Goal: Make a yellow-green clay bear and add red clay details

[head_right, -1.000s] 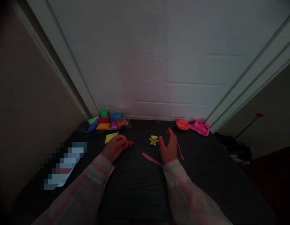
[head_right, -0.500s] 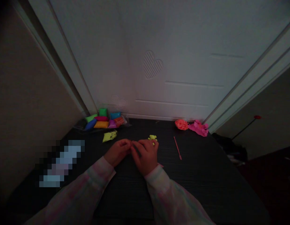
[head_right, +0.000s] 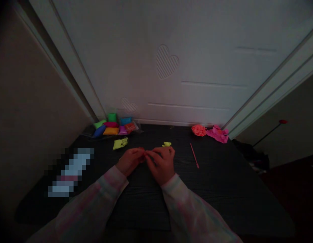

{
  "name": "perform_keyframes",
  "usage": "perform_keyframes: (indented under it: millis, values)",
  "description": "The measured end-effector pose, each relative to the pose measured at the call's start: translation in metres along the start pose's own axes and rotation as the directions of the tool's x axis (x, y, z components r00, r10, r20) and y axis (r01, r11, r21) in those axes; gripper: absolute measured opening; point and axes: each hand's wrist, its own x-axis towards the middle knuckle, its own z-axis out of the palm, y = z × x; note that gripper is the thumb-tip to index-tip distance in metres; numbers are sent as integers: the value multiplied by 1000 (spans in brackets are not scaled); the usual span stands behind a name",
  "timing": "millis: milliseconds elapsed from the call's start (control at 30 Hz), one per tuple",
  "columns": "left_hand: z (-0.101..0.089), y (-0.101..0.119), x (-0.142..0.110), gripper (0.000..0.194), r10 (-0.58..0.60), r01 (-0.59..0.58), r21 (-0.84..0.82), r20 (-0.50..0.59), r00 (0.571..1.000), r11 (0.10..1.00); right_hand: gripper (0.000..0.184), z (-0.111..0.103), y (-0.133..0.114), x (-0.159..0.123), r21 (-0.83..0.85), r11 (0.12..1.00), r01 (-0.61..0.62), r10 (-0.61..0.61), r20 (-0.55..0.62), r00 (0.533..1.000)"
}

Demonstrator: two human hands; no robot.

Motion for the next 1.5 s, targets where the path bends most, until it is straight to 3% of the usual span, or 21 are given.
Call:
perform_keyframes:
  millis: [200, 400, 533, 833, 1067, 1500]
  values:
    - [-8, -6, 4, 29, 2, -4, 125, 23, 1000, 992, 12, 1, 0, -1, 34, 999, 32, -33, 35, 999]
    - [-14, -8, 7, 29, 17, -25, 219, 39, 999, 975, 6, 5, 4, -2, 67, 997, -29, 27, 32, 999]
    - [-8, -3, 5, 27, 9, -18, 221, 39, 999, 975, 7, 6, 6, -2, 68, 996, -59, 59, 5, 998]
    - [1, 3, -1, 21, -53, 64, 153, -76, 996, 986, 4, 6, 10, -2, 47, 998, -38, 38, 8, 999]
    - [1, 3, 0, 16, -35, 45, 176, -60, 998, 983, 5, 5, 10, -1, 31, 999, 29, -30, 18, 999]
    - [5, 2, -2, 19, -47, 51, 76, -52, 998, 996, 6, 5, 10, -2, 5, 1000, 16, -16, 31, 999]
